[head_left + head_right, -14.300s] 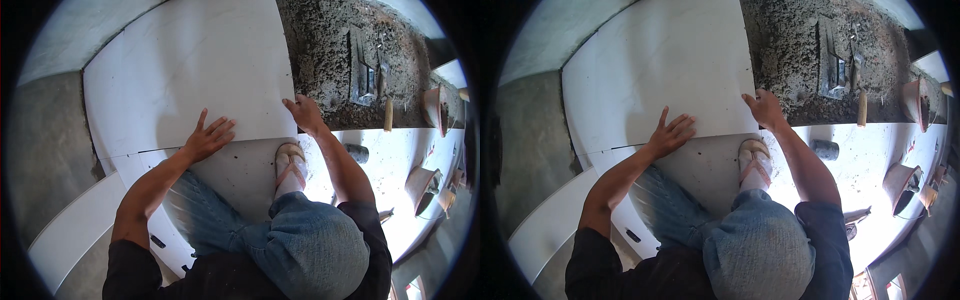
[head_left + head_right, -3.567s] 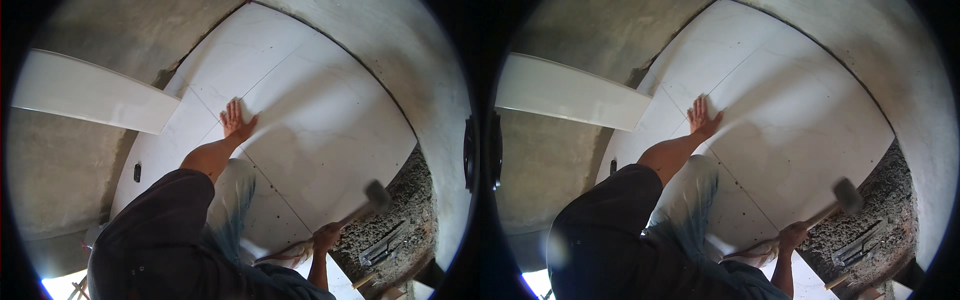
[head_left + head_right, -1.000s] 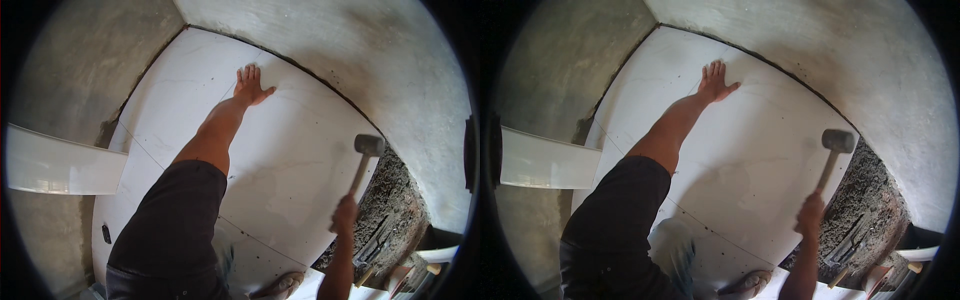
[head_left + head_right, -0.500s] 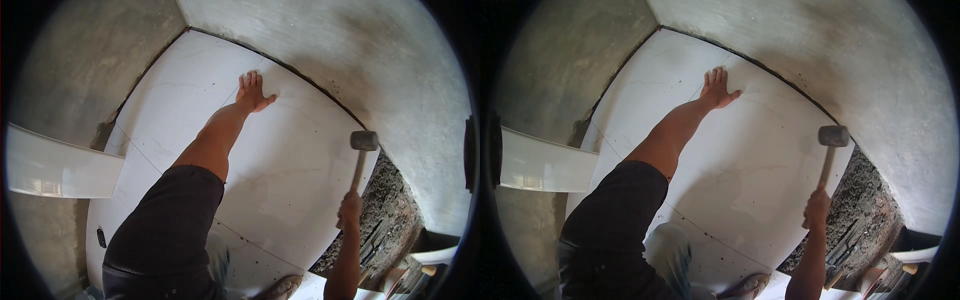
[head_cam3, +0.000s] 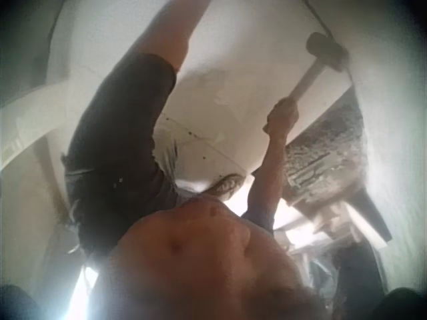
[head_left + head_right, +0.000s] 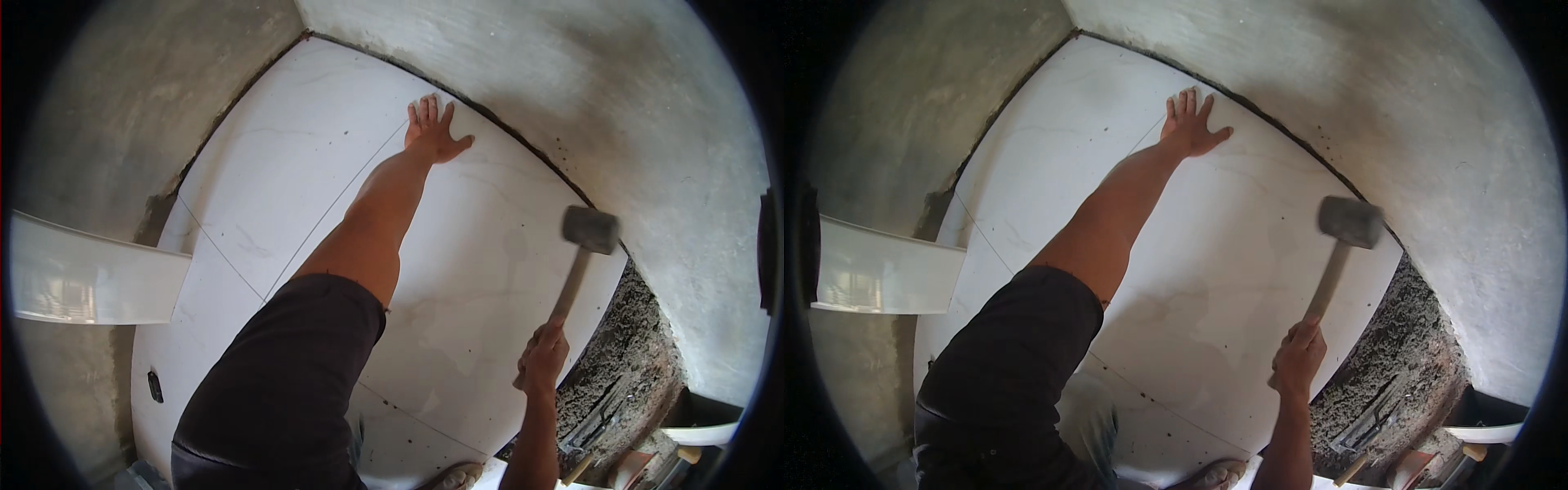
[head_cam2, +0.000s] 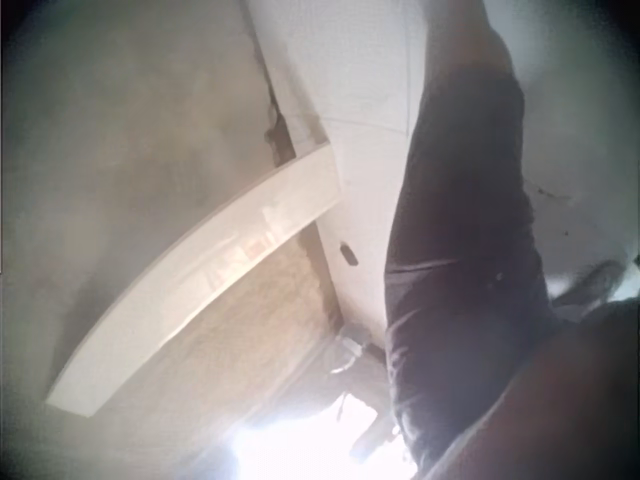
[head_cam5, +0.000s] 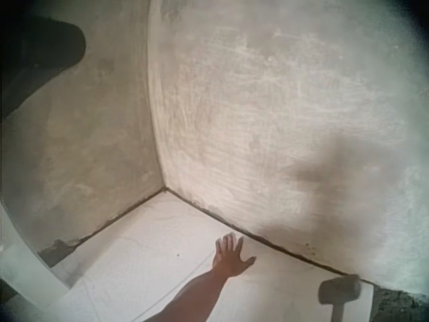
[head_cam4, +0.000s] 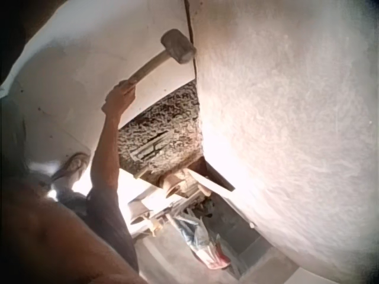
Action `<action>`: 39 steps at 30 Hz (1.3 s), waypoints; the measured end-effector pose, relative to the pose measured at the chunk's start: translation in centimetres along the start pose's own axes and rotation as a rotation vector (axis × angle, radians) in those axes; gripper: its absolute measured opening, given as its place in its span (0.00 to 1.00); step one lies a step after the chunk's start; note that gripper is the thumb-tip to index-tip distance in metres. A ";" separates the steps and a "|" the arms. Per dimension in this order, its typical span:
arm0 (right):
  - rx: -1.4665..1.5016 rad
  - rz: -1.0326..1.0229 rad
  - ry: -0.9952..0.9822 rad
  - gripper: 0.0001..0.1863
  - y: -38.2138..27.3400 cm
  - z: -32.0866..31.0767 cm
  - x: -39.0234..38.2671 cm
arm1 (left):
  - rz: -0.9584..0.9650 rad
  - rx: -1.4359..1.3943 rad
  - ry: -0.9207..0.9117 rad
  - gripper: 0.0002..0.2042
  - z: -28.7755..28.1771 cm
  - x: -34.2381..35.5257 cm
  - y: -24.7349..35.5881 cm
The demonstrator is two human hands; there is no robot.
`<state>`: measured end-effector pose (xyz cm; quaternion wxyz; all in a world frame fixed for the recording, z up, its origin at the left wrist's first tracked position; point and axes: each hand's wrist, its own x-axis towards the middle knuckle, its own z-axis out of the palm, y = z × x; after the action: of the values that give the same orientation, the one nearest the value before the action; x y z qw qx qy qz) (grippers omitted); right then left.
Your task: The person prepares the floor with wet mortar using a trowel and then positions a large white tile onto the surface. The person uses a rubber mallet to tap the tile into place and ensures it is level with the adjacent tiles.
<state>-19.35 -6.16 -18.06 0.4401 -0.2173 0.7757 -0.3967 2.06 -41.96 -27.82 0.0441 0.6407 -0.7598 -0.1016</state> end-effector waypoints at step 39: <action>-0.991 -0.374 -0.042 0.17 -9.3 3.7 2.2 | -0.061 -0.042 0.005 0.41 -0.6 -4.6 -0.2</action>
<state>-17.46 -14.71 -12.78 0.2218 -0.5419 0.8091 -0.0496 3.15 -37.54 -26.97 0.0566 0.6626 -0.7375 -0.1171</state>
